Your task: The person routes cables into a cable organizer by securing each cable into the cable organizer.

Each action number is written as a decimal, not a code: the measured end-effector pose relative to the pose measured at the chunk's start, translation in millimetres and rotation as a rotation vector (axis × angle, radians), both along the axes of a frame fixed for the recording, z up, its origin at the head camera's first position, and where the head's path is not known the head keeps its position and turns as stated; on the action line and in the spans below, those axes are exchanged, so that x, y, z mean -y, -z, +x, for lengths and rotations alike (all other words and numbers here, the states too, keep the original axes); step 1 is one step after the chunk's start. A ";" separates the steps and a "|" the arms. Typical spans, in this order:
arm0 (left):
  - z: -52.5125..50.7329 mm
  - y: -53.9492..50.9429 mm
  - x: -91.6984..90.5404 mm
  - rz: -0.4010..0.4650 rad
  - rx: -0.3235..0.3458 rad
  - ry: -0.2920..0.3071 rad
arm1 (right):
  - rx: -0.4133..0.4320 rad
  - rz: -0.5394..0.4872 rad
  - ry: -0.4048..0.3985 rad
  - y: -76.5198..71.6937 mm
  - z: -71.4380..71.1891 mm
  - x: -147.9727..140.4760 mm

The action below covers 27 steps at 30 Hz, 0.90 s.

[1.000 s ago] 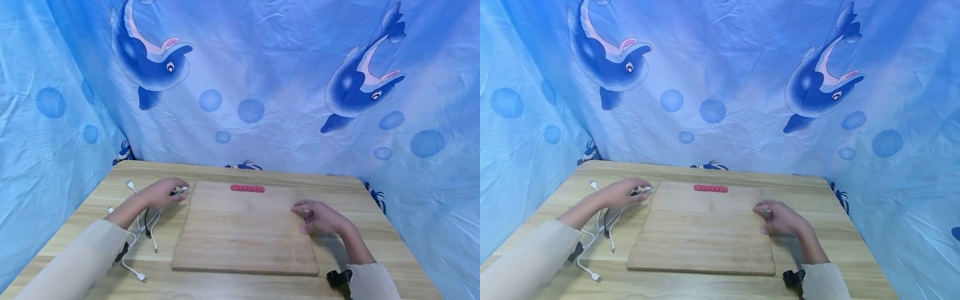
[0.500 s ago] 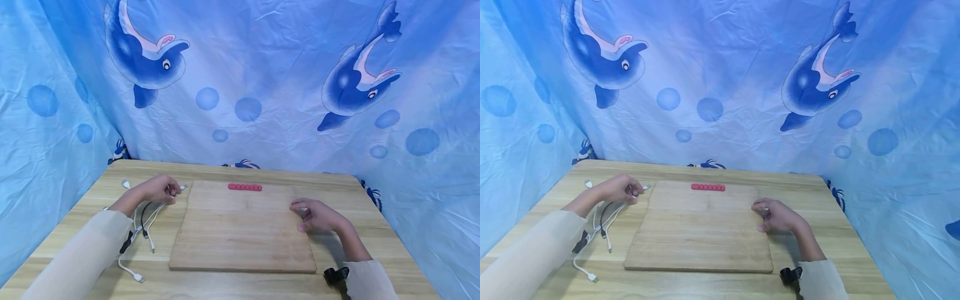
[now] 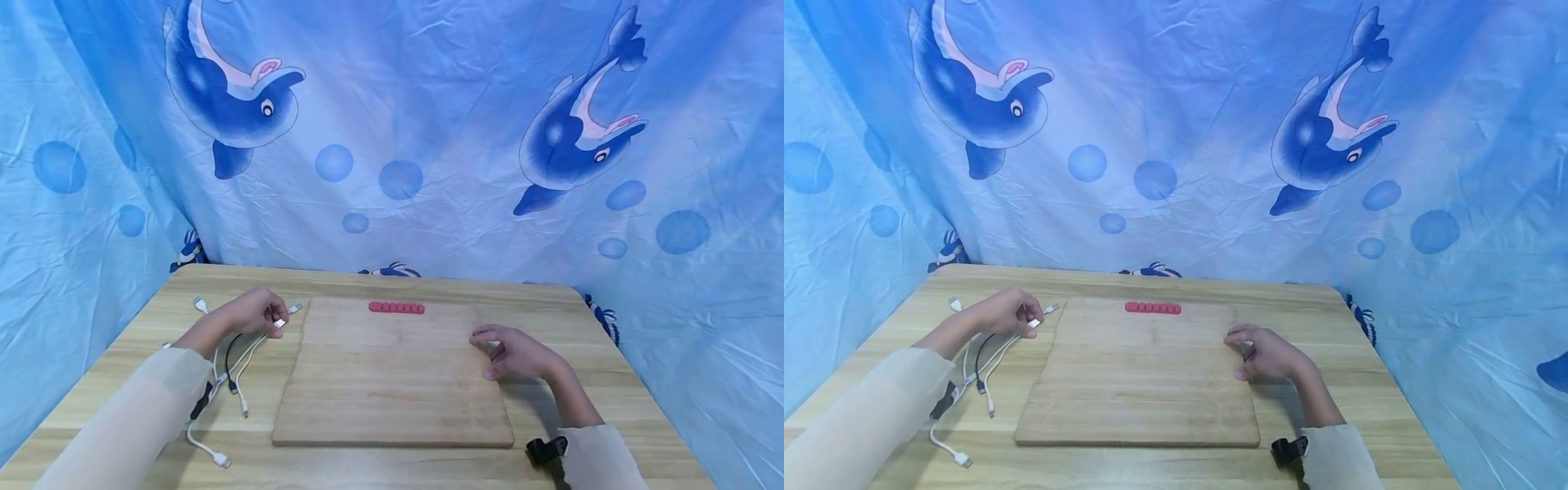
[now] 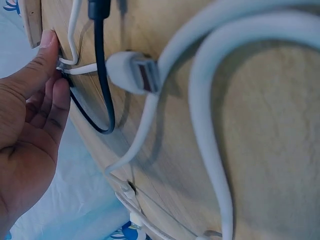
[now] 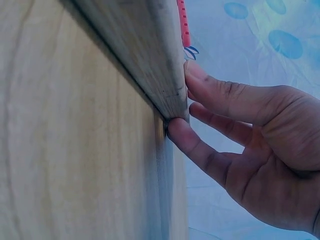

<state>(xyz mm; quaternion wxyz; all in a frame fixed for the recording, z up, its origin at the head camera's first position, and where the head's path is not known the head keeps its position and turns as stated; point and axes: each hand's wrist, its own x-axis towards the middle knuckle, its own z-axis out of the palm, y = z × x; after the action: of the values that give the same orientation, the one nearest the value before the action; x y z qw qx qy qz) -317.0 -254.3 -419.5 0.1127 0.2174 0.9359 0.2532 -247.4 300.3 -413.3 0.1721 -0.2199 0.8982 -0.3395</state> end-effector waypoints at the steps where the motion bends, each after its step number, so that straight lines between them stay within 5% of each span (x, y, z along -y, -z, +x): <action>1: 0.0 -0.2 -0.3 0.004 -0.002 0.004 | 0.001 -0.006 -0.003 0.2 0.2 -0.1; 8: 1.2 -2.5 -0.7 0.015 -0.007 0.011 | -0.005 -0.008 -0.007 2.5 -0.4 -2.1; 15: 5.3 -8.0 2.7 0.153 -0.009 0.003 | -0.012 -0.012 -0.013 3.5 1.2 -2.3; 21: 8.7 -18.5 7.4 0.196 -0.035 -0.015 | -0.007 -0.026 -0.018 0.8 2.2 -1.6; 27: 13.4 -29.8 14.7 0.258 0.017 -0.039 | 0.001 -0.043 -0.023 3.1 1.2 -1.5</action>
<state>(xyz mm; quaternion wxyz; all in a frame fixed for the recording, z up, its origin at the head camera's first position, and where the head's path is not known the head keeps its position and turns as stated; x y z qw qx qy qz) -303.6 -269.0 -389.7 0.0870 0.2095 0.8987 0.3753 -246.2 301.8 -416.4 0.1718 -0.2336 0.8879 -0.3571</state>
